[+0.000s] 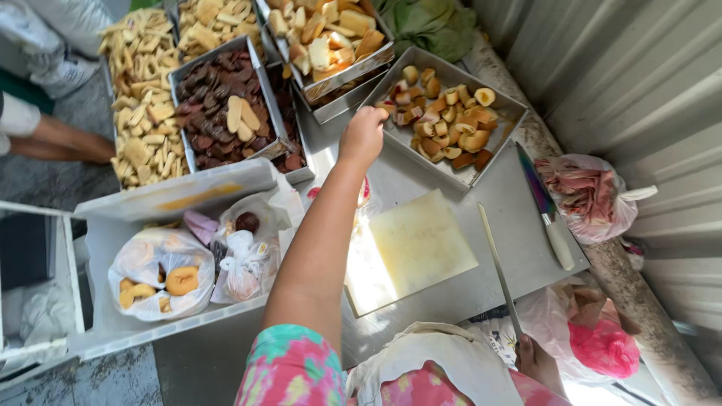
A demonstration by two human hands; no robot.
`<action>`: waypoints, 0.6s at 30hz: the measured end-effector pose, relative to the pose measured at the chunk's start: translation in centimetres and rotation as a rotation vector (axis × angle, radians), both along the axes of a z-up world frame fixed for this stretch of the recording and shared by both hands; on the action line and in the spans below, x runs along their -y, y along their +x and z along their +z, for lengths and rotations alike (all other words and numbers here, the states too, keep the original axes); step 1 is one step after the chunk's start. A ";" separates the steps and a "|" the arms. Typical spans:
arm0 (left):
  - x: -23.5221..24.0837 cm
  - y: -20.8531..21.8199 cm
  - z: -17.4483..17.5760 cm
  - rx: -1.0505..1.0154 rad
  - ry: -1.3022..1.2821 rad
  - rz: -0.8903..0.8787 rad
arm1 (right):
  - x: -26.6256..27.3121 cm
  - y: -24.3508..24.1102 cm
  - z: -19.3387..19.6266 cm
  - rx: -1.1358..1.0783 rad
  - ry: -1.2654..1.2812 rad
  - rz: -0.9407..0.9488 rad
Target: The person retrieves a tray and places it on a metal table, then takes a loaf of bread from a plastic bag and cuts it into small pieces using a knife on a cutting board. The cut pieces are placed into the tray.
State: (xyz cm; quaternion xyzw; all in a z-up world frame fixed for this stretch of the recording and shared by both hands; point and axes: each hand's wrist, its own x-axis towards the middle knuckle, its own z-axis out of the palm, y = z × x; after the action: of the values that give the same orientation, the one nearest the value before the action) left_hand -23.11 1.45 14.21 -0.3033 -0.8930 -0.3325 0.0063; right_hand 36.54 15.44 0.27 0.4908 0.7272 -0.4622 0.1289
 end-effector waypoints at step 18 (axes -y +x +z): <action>11.2 5.2 -11.7 0.058 -0.696 0.121 | -0.6 -3.7 -0.8 -0.106 0.013 0.070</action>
State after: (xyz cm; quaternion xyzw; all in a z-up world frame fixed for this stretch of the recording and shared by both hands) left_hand -17.89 -9.70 2.53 -0.2243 -0.9689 -0.0156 -0.1030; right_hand 32.86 16.05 -0.48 0.4404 0.7529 -0.4781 0.1032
